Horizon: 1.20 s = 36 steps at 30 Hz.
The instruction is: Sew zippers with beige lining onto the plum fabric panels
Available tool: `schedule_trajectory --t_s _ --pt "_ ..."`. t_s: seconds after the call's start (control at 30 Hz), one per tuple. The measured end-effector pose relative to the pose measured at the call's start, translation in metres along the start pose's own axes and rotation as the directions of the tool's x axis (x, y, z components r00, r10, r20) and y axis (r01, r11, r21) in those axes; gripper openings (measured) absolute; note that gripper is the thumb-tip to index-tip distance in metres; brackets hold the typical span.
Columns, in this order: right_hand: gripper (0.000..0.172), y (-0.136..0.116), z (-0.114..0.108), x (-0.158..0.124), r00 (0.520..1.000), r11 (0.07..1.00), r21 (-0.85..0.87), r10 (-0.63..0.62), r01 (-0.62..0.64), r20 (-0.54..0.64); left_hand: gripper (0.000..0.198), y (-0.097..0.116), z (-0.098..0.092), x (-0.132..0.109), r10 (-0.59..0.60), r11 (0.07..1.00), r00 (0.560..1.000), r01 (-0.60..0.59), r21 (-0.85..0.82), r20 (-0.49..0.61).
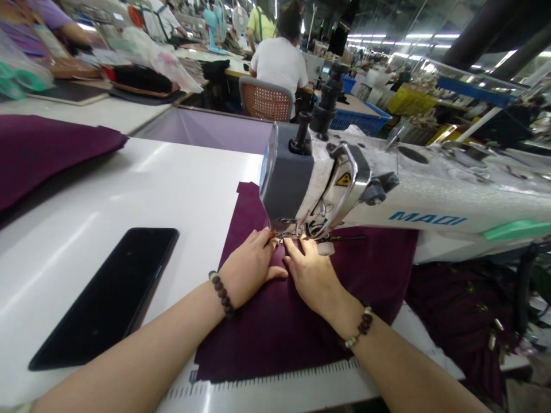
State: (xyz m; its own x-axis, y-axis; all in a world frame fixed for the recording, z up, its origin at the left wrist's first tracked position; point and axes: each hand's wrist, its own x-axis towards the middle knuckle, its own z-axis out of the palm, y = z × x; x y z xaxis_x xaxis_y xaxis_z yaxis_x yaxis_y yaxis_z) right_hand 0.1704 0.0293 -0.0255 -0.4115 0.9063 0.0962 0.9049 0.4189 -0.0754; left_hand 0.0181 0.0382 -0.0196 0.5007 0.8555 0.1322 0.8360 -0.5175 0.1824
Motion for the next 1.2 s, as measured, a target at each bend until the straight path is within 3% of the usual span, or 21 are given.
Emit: schedule_trajectory --t_s 0.9,1.07,1.2 --pt "0.037 0.001 0.001 -0.001 0.999 0.998 0.060 0.016 -0.018 0.028 0.064 0.001 0.000 -0.001 -0.020 0.999 0.999 0.019 0.035 0.038" --pt "0.039 0.007 -0.008 -0.003 0.999 0.994 0.102 -0.039 0.035 0.038 0.063 0.002 0.003 -0.003 -0.031 0.996 0.998 0.026 0.088 0.054" --pt "0.044 0.020 -0.013 -0.026 0.998 0.998 -0.052 0.034 -0.032 0.045 0.065 0.002 -0.001 -0.015 -0.109 0.974 0.987 0.083 0.210 0.115"
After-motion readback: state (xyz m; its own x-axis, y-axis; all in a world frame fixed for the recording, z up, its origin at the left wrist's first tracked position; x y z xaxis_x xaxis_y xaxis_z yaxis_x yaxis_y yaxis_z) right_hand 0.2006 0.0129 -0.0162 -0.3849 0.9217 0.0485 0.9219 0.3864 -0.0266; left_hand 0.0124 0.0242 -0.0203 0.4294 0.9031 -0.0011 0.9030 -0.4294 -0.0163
